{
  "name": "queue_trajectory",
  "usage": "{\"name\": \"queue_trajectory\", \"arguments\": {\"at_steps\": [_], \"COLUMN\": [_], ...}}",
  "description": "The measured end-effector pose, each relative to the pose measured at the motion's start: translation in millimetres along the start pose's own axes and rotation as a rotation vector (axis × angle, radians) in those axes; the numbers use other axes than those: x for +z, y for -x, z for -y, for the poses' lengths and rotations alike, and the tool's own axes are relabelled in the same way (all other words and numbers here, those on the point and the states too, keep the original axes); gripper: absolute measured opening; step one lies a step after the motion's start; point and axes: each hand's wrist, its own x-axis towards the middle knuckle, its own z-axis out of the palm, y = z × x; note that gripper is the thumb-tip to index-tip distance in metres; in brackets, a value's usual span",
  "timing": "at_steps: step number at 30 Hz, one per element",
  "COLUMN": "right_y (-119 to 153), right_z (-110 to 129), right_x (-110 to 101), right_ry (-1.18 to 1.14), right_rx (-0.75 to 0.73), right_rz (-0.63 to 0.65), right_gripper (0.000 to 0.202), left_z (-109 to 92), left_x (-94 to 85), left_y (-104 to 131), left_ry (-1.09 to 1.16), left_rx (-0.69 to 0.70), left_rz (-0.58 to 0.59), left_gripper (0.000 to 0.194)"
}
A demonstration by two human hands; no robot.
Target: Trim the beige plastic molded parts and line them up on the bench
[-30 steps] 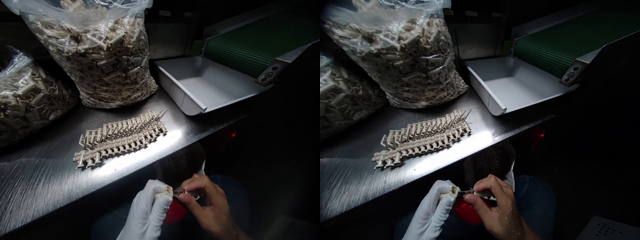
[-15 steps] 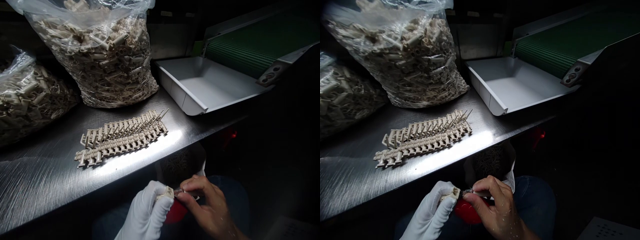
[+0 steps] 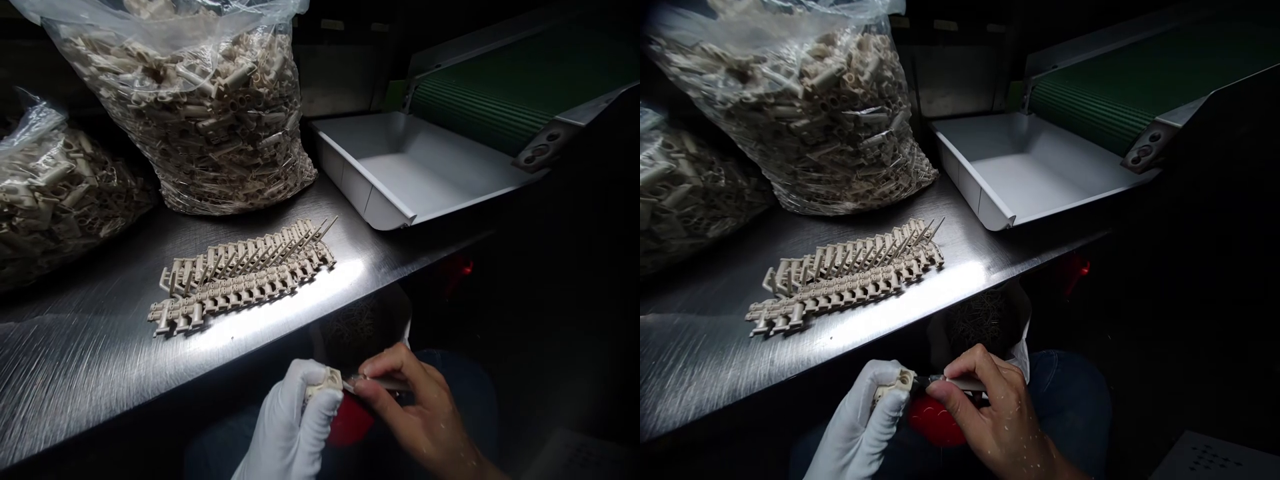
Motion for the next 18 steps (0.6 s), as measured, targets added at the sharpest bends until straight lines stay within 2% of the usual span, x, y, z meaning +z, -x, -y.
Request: {"name": "queue_trajectory", "arguments": {"at_steps": [4,8,10,12,15,18], "right_y": [-1.8,-2.6,-1.2,0.9,2.3,-1.6], "right_z": [3.8,8.7,9.1,7.9,5.9,5.9], "right_x": [-2.3,-2.0,1.1,5.9,10.5,3.1], "right_ry": [0.038,0.085,0.087,0.082,0.073,0.075], "right_rx": [-0.028,-0.043,-0.029,-0.027,-0.059,-0.078], "right_rz": [-0.018,-0.026,-0.036,-0.066,-0.105,-0.031], "right_gripper": [0.009,0.011,0.011,0.012,0.013,0.011], "left_z": [4.6,13.2,12.0,6.5,-3.3,-7.3], "left_x": [-1.4,-6.2,-8.1,-9.3,-9.5,-9.2], "left_y": [-1.3,-3.5,-5.2,-7.4,-10.1,-11.1], "left_ry": [-0.047,-0.283,-0.348,-0.275,-0.028,0.114], "left_rx": [0.079,0.292,0.311,0.216,-0.025,-0.182], "left_rz": [-0.002,-0.019,-0.011,0.021,0.109,0.131], "left_gripper": [0.025,0.011,0.012,0.013,0.028,0.036]}}
